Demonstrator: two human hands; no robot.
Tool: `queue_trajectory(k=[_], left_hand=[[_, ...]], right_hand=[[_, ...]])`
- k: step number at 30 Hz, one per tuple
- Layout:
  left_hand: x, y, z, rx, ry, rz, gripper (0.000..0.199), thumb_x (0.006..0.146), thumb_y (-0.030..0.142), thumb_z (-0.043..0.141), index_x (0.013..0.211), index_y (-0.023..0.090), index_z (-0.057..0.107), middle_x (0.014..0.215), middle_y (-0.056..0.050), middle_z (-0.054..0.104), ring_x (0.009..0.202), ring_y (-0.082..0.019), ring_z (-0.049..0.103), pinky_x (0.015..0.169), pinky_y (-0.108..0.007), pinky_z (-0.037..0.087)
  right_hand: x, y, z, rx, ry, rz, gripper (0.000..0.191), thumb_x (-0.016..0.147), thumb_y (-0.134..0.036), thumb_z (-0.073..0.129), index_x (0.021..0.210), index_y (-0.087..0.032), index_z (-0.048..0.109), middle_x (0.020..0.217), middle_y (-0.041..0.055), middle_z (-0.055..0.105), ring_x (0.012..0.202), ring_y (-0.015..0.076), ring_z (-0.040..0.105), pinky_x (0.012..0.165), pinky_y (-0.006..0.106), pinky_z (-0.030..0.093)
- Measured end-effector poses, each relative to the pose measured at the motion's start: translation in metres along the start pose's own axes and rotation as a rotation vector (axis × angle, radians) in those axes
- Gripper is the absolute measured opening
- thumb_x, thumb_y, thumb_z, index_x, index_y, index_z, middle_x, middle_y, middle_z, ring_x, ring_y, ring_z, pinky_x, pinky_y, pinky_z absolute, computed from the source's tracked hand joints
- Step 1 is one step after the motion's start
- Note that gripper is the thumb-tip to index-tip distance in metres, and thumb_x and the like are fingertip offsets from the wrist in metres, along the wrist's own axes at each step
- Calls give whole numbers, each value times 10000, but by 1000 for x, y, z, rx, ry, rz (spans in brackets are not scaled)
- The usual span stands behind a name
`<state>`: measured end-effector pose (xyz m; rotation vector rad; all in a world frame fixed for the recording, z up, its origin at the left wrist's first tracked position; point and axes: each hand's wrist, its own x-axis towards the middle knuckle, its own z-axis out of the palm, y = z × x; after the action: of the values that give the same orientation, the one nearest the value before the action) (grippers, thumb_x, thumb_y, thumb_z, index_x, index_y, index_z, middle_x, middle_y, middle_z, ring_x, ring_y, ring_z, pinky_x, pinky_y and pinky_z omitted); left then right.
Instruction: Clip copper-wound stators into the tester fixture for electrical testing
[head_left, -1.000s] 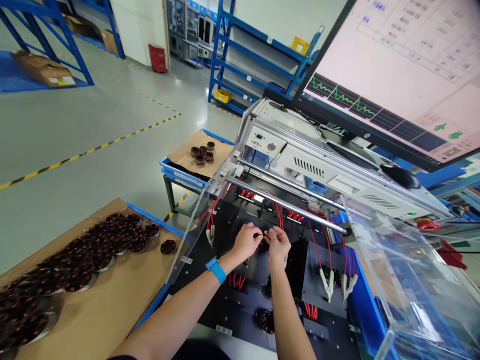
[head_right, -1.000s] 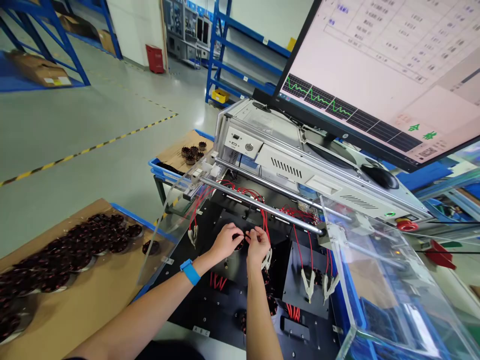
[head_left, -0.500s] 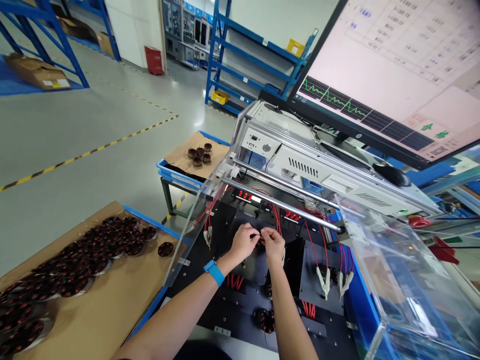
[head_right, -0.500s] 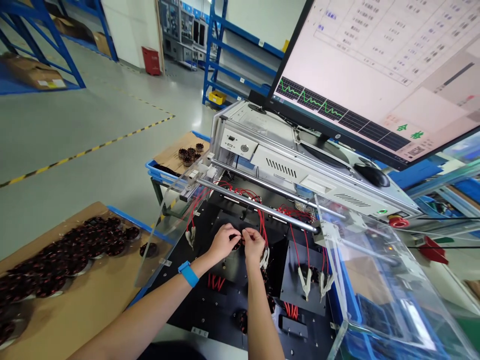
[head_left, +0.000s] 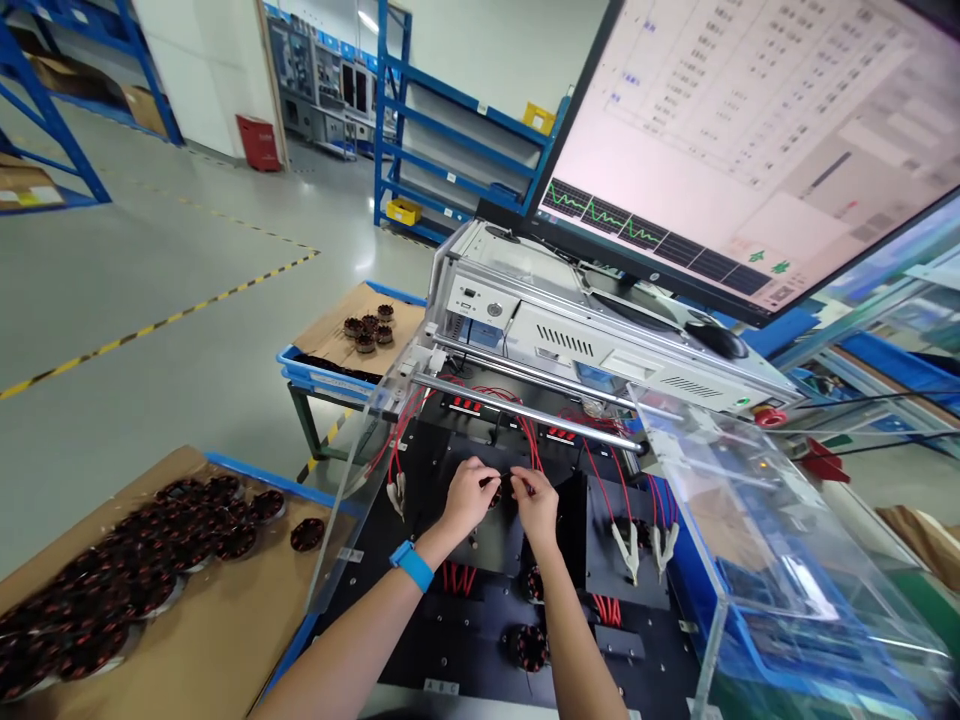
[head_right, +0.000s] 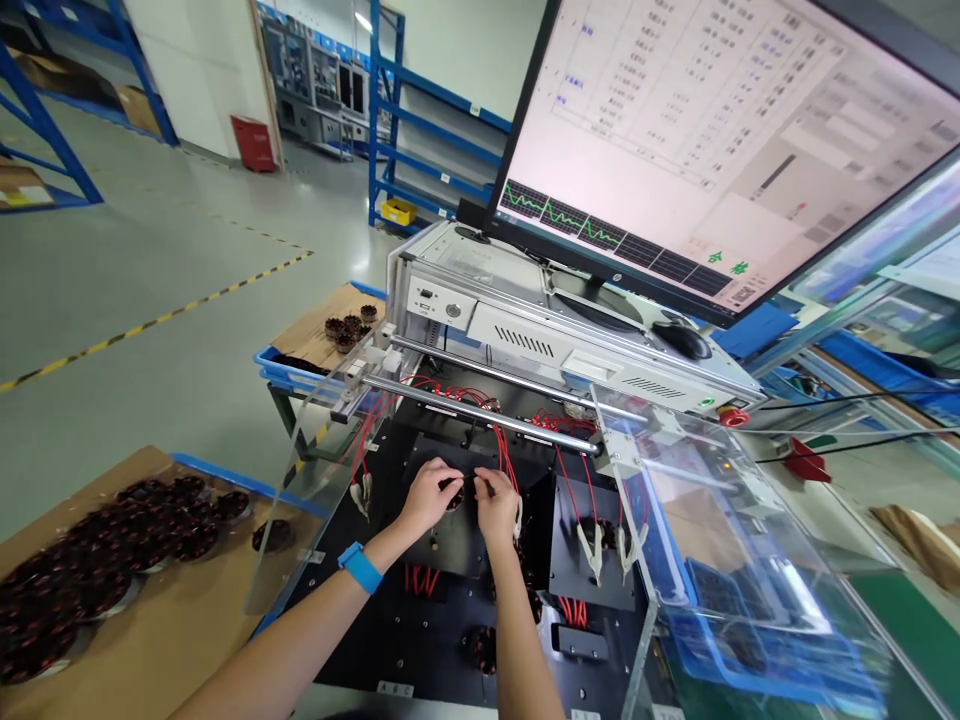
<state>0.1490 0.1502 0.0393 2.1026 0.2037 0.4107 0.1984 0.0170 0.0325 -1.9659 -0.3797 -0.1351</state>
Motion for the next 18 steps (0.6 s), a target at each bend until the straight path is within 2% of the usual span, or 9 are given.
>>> queue_trajectory(k=[3,5,13,15,16,18], left_hand=[[0,1,-2,2,-8,9,159,783,199,534,849,201,678,802,-34,553,850,-174,509,822,-312,431],[1,2,-2,0,-14,8,166,783,198,529,853,200,680,799,-37,552,847,-175,511,815,-311,435],[1,2,-3,44,-33,23,178,797,193,504,837,200,678,787,-36,553,837,-172,521,811,-314,439],[-4,5,-6,78,-41,46,188,807,230,497,892,188,659,841,-48,551,864,-176,527,831,-317,444],[-8,6,-8,105,-50,52,216,798,267,521,957,177,635,894,-59,546,884,-184,531,841,-322,449],[-16,9,-11,183,-85,32,446,731,334,613,1125,140,534,1019,-99,523,940,-221,536,858,-348,459]], right_hand=[[-2,-9,0,-222,-28,-151,220,801,-250,487,914,-190,667,913,82,628,830,196,584,751,346,507],[-1,-16,1,-321,-41,-190,230,817,-220,462,921,-182,664,919,89,626,833,197,584,773,339,485],[0,-29,0,-612,-149,-235,240,881,-216,364,900,-201,603,927,55,590,762,170,557,631,272,409],[-1,-28,1,-652,-163,-251,226,880,-201,352,873,-200,578,890,51,571,741,164,542,613,264,386],[-1,-26,2,-661,-166,-253,214,875,-190,354,855,-202,566,872,48,560,729,162,533,601,260,376],[-1,-23,4,-651,-163,-248,194,860,-164,356,826,-202,543,845,42,539,717,158,518,595,254,365]])
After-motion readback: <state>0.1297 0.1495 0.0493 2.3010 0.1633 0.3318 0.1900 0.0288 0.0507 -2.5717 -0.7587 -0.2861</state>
